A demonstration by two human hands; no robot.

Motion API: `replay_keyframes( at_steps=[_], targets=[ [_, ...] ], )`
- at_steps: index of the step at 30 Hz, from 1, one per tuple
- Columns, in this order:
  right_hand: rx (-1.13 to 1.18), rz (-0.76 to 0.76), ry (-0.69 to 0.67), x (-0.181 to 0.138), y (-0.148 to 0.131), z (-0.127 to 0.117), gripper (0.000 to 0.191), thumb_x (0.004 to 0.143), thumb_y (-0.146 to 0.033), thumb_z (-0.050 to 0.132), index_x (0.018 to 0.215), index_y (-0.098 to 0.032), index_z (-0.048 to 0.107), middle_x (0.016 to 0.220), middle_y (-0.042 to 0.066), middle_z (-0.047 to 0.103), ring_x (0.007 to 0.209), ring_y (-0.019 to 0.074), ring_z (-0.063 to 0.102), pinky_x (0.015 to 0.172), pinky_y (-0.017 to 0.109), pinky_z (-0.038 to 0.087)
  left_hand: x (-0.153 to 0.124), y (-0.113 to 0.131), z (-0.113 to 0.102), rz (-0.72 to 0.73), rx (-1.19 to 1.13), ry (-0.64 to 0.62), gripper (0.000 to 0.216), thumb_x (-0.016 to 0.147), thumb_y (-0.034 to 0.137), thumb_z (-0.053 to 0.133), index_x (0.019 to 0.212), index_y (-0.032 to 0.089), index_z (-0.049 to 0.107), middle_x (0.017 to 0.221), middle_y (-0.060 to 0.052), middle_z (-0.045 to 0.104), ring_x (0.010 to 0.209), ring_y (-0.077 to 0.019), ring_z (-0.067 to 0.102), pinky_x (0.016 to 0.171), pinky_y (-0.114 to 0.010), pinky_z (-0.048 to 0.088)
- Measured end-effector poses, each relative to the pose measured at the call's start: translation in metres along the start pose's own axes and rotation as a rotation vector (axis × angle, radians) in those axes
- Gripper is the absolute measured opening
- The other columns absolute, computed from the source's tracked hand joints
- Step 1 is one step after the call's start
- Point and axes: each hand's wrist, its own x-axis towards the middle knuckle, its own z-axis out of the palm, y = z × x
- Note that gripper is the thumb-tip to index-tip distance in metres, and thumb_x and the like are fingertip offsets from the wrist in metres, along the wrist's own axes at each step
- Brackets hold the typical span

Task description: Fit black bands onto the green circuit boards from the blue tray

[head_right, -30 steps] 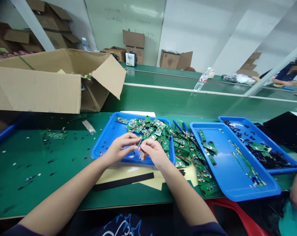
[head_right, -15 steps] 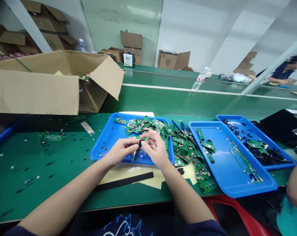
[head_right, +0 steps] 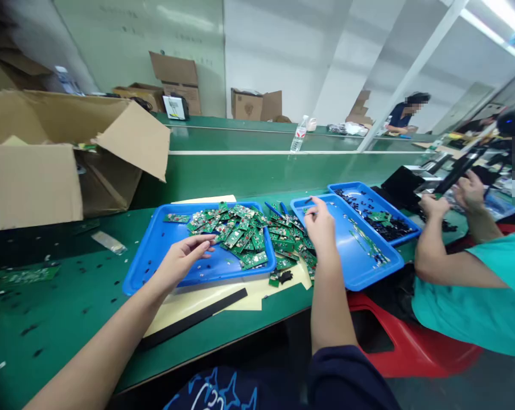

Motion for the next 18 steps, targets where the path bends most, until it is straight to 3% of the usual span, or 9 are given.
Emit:
replay_keyframes(
  at_steps=[4, 8, 11, 14, 18],
  targets=[
    [-0.147, 0.13, 0.054, 0.015, 0.045, -0.025, 0.05, 0.065, -0.008, 0.047, 0.113, -0.011, 0.059, 0.077, 0.009, 0.066, 0.076, 0.0258, 0.06, 0.084, 0.044, 0.045, 0.005, -0.002, -0.003, 0.004, 0.075, 0.056, 0.045, 0.073, 0.049, 0.063, 0.101, 0.014, 0.068, 0.092, -0.009, 0.071, 0.085, -0.0228, 0.067, 0.073, -0.036, 0.057],
    [-0.137, 0.119, 0.003, 0.008, 0.052, -0.028, 0.046, 0.066, -0.012, 0.05, 0.11, -0.008, 0.062, 0.099, 0.017, 0.066, 0.08, 0.0257, 0.062, 0.087, 0.045, 0.045, 0.008, -0.004, -0.004, 0.009, 0.092, 0.071, 0.043, 0.071, 0.048, 0.064, 0.097, 0.014, 0.069, 0.09, -0.009, 0.071, 0.083, -0.0229, 0.067, 0.072, -0.036, 0.057],
    [-0.071, 0.058, -0.055, -0.018, 0.04, -0.026, 0.036, 0.076, -0.027, 0.051, 0.105, -0.009, 0.065, 0.108, 0.019, 0.064, 0.08, 0.024, 0.063, 0.083, 0.043, 0.048, 0.009, -0.006, -0.007, 0.012, 0.099, 0.087, 0.045, 0.071, 0.048, 0.064, 0.099, 0.013, 0.068, 0.088, -0.009, 0.071, 0.084, -0.0235, 0.067, 0.073, -0.037, 0.056],
    [0.014, -0.017, -0.216, -0.063, 0.027, -0.022, 0.031, 0.077, -0.043, 0.056, 0.087, -0.016, 0.07, 0.09, 0.01, 0.07, 0.077, 0.0218, 0.065, 0.072, 0.035, 0.053, 0.01, -0.007, -0.01, 0.025, 0.113, 0.113, 0.046, 0.073, 0.048, 0.063, 0.103, 0.013, 0.068, 0.09, -0.009, 0.071, 0.086, -0.0237, 0.066, 0.075, -0.037, 0.056],
    [0.028, -0.031, -0.339, -0.114, 0.025, -0.014, 0.042, 0.079, -0.054, 0.051, 0.076, -0.016, 0.07, 0.074, 0.009, 0.071, 0.06, 0.0185, 0.063, 0.056, 0.031, 0.052, 0.013, -0.008, -0.013, 0.049, 0.139, 0.133, 0.045, 0.075, 0.047, 0.061, 0.103, 0.013, 0.068, 0.098, -0.01, 0.07, 0.086, -0.0231, 0.066, 0.074, -0.036, 0.056]
  ],
)
